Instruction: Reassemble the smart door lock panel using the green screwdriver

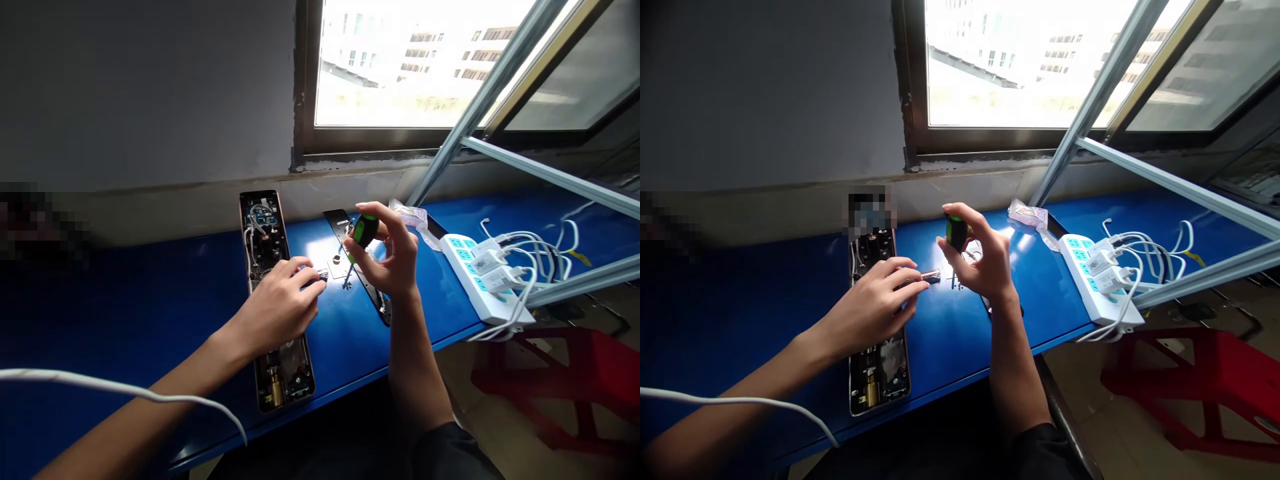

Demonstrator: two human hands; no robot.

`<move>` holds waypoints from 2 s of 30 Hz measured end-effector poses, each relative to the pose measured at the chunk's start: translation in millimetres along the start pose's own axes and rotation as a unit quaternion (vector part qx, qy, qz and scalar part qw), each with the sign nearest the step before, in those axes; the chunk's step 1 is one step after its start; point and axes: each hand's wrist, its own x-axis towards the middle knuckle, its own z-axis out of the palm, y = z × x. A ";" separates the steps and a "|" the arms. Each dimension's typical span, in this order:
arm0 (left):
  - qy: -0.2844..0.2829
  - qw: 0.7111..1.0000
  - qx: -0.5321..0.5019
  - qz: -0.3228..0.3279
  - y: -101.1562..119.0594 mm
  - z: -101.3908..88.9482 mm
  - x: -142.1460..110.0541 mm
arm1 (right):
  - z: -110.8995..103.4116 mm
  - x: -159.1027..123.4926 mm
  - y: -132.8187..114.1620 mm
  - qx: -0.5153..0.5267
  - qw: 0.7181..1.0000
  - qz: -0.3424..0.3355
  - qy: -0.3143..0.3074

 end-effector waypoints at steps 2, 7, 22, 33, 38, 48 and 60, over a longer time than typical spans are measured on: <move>-0.026 1.000 0.003 0.013 1.3 8.4 13.5 | -0.7 -1.2 3.8 -0.012 1.000 0.019 -0.012; -0.062 0.998 0.012 0.031 0.2 23.2 28.8 | 4.9 -3.2 9.4 -0.044 0.997 0.019 -0.055; 0.001 0.999 -0.029 -0.022 -13.2 -8.3 -2.5 | 16.9 1.2 -5.5 0.088 0.995 0.032 0.034; 0.157 0.977 -0.119 -0.085 -33.1 -22.9 -82.6 | 53.7 24.5 -50.0 0.275 0.958 0.071 0.043; 0.145 0.977 -0.130 -0.089 -27.0 -15.3 -92.3 | 76.6 18.2 -49.9 0.271 0.953 0.122 0.063; 0.177 0.978 -0.079 -0.073 -25.4 -3.1 -93.3 | 77.7 6.7 -39.2 0.242 0.957 0.114 0.108; 0.212 0.970 -0.082 -0.088 -21.0 0.1 -94.5 | 75.4 2.3 -40.4 0.243 0.956 0.112 0.121</move>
